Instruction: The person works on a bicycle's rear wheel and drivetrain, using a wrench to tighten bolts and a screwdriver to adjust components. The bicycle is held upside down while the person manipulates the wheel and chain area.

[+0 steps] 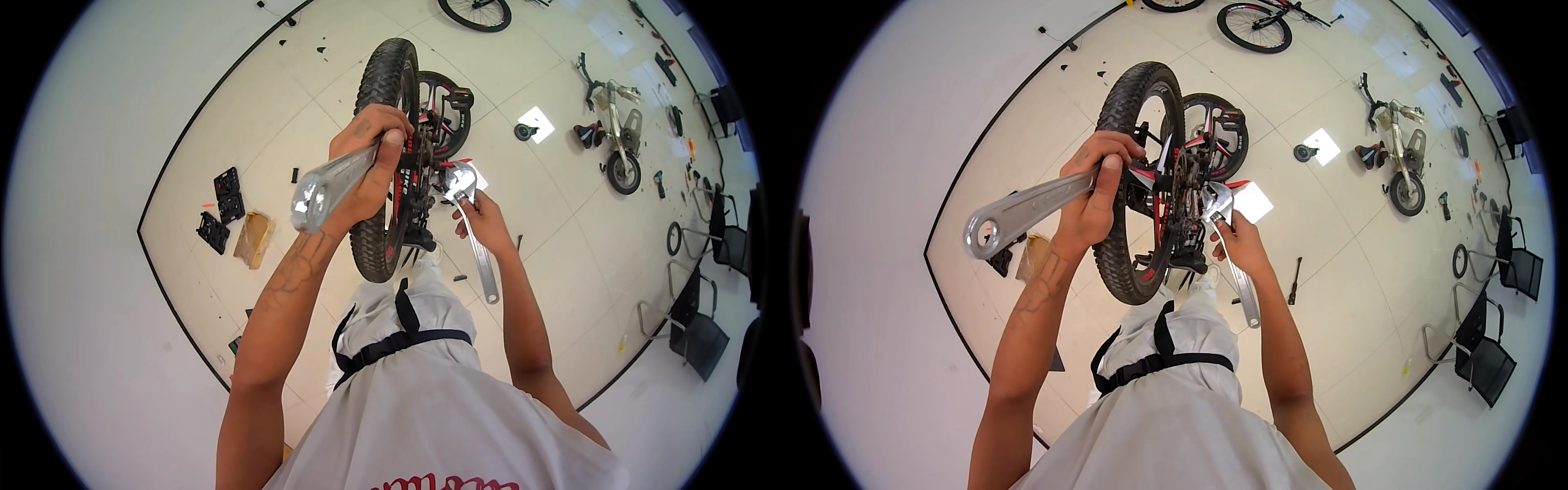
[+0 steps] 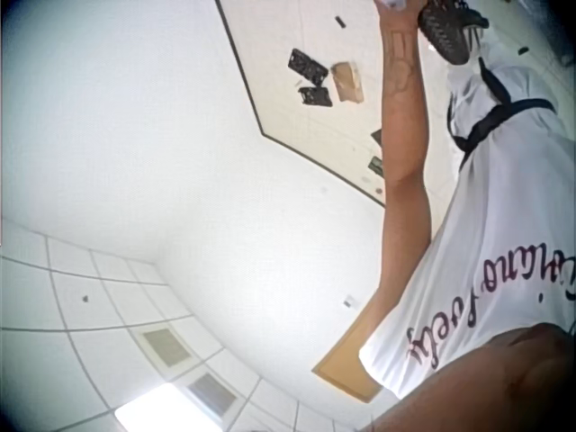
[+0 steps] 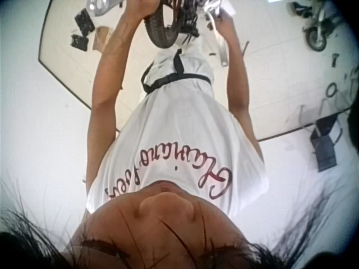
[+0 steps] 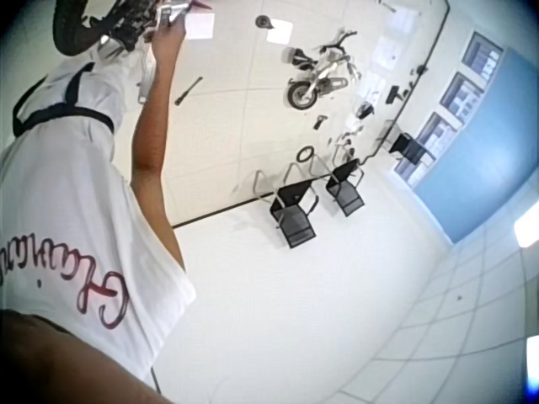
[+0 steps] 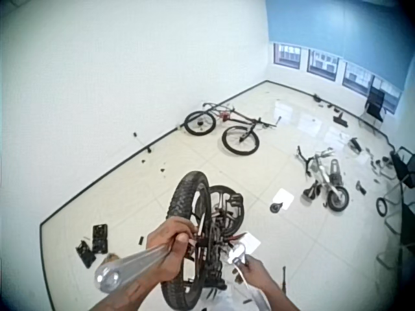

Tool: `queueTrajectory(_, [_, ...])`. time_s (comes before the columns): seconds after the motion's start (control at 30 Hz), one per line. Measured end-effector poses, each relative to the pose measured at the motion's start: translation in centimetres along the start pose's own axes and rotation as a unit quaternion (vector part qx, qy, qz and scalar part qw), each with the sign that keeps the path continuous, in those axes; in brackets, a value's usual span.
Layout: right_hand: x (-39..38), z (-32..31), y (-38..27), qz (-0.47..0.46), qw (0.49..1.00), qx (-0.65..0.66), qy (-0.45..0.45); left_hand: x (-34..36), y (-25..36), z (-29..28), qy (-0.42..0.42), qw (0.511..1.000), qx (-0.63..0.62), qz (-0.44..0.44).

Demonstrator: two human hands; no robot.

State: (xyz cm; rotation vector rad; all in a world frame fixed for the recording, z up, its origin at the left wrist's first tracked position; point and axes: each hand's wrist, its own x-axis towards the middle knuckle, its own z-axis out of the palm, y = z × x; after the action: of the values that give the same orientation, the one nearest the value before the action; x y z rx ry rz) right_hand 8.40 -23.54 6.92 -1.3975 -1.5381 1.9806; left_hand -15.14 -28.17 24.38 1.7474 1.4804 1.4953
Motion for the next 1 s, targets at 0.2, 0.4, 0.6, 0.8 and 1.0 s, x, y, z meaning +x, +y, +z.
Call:
queueTrajectory(0.2, [2.0, 1.1, 1.8, -0.057, 0.913, -0.356, 0.194, 0.2, -0.3, 0.7, 0.011, 0.999, 0.007, 0.032])
queueTrajectory(0.4, [2.3, 1.3, -1.4, -0.035, 0.865, -0.458, 0.203, 0.3, 0.0, 0.9, 0.022, 0.999, -0.002, 0.025])
queueTrajectory(0.6, [2.8, 1.2, -0.8, -0.069, 0.855, -0.483, 0.175, 0.3, 0.0, 0.6, 0.015, 1.0, -0.007, 0.021])
queueTrajectory(0.8, [2.2, 2.5, 2.1, -0.105, 0.888, -0.427, 0.132, 0.1, -0.2, 0.4, 0.025, 0.999, -0.032, 0.024])
queueTrajectory(1.0, [0.8, 3.3, -1.1, -0.057, 0.855, -0.49, 0.159, 0.2, -0.1, 0.3, 0.015, 1.0, -0.009, 0.018])
